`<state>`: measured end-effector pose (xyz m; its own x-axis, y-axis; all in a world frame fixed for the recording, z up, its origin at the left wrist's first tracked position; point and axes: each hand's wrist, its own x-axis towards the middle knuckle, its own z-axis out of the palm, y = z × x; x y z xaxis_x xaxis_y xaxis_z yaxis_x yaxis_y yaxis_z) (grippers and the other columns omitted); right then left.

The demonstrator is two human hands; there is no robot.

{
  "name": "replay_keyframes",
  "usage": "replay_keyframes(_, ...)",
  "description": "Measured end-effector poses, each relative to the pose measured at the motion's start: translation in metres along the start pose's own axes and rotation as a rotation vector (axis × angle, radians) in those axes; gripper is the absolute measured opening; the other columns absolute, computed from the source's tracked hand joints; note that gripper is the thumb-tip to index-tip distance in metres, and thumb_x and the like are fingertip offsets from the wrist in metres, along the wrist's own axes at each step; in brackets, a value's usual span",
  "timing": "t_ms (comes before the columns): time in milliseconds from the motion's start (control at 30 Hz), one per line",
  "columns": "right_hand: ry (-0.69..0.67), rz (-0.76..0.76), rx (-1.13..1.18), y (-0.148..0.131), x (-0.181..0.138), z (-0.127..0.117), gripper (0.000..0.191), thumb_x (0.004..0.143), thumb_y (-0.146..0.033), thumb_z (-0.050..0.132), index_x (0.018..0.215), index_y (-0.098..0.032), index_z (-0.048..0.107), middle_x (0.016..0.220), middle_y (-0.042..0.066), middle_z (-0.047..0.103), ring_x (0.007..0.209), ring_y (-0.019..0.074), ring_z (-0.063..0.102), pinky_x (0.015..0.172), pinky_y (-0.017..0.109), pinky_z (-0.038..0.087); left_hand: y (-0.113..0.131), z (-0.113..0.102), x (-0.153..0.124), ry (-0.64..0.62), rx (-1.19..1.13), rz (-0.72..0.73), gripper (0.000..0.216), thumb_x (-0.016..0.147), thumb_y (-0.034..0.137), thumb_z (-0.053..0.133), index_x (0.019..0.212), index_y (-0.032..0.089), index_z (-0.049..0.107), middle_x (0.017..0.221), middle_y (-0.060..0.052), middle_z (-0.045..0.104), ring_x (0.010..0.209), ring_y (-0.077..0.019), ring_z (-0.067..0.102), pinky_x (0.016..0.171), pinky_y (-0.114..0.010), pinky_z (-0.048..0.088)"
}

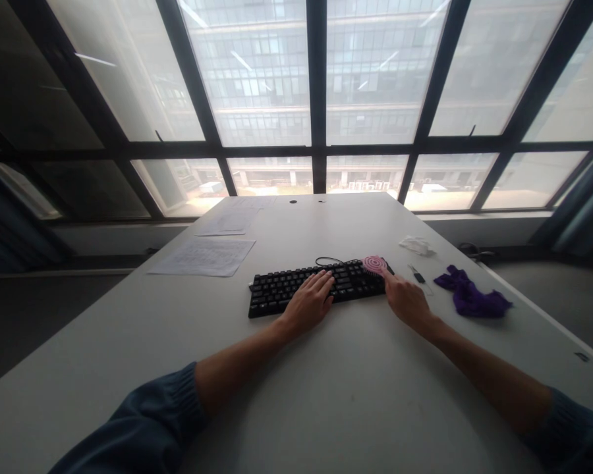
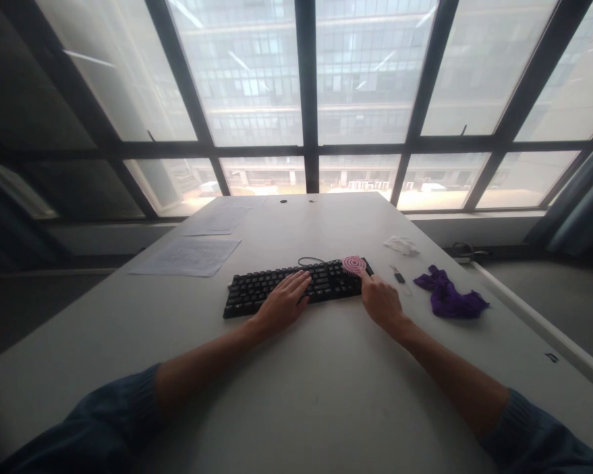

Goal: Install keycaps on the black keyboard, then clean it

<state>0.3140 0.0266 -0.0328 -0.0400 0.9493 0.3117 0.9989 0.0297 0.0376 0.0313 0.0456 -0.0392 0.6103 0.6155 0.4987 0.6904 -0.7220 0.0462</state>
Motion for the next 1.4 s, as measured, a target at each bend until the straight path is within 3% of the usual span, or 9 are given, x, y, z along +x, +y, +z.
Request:
replay_keyframes(133,-0.002,-0.019,0.005,-0.002,-0.002,-0.001,0.047,0.103,-0.024,0.035,0.149,-0.018,0.047,0.101,0.012,0.073,0.084,0.0217,0.071,0.073,0.028,0.052,-0.001,0.0,0.0,0.003,-0.002,-0.006,0.049,0.098,0.026,0.049,0.145,0.014,0.049,0.153,-0.014,0.047,0.145,-0.0279,0.041,0.121,-0.049,0.036)
replay_keyframes(333,0.018,0.084,-0.057,0.026,-0.009,0.001,0.047,0.103,-0.019,0.032,0.147,-0.013,0.048,0.105,0.016,0.072,0.084,0.0244,0.072,0.074,0.032,0.052,0.0,-0.001,-0.001,-0.002,-0.005,-0.006,0.047,0.098,0.025,0.05,0.144,0.013,0.05,0.153,-0.013,0.048,0.145,-0.0281,0.041,0.121,-0.048,0.037)
replay_keyframes(600,-0.03,-0.097,0.048,0.028,-0.039,-0.004,0.046,0.104,-0.023,0.032,0.148,-0.018,0.046,0.101,0.011,0.072,0.083,0.0205,0.07,0.07,0.026,0.049,-0.001,0.0,-0.001,-0.004,-0.005,-0.01,0.048,0.097,0.025,0.05,0.144,0.013,0.05,0.152,-0.014,0.049,0.144,-0.0284,0.042,0.12,-0.049,0.037)
replay_keyframes(867,-0.026,0.091,-0.006,0.034,-0.038,-0.001,0.048,0.103,-0.021,0.03,0.148,-0.012,0.045,0.107,0.017,0.072,0.085,0.0255,0.07,0.075,0.034,0.052,-0.001,-0.002,0.0,-0.008,-0.012,-0.007,0.048,0.097,0.024,0.05,0.143,0.013,0.051,0.151,-0.015,0.05,0.144,-0.0287,0.043,0.12,-0.051,0.038)
replay_keyframes(1233,-0.058,-0.257,0.223,-0.004,-0.043,-0.008,0.049,0.105,-0.021,0.031,0.153,-0.018,0.042,0.092,0.006,0.065,0.076,0.0167,0.061,0.07,0.025,0.043,-0.002,0.001,0.001,0.004,-0.009,0.001,0.047,0.097,0.024,0.049,0.142,0.014,0.052,0.151,-0.013,0.051,0.144,-0.0278,0.043,0.12,-0.049,0.037)
replay_keyframes(1400,-0.046,-0.183,0.144,-0.001,-0.039,-0.007,0.05,0.103,-0.019,0.034,0.153,-0.019,0.042,0.093,0.007,0.066,0.078,0.0168,0.062,0.072,0.024,0.043,-0.003,0.002,0.0,0.001,-0.006,0.002,0.047,0.096,0.023,0.05,0.142,0.013,0.052,0.151,-0.013,0.05,0.144,-0.0279,0.043,0.121,-0.049,0.037)
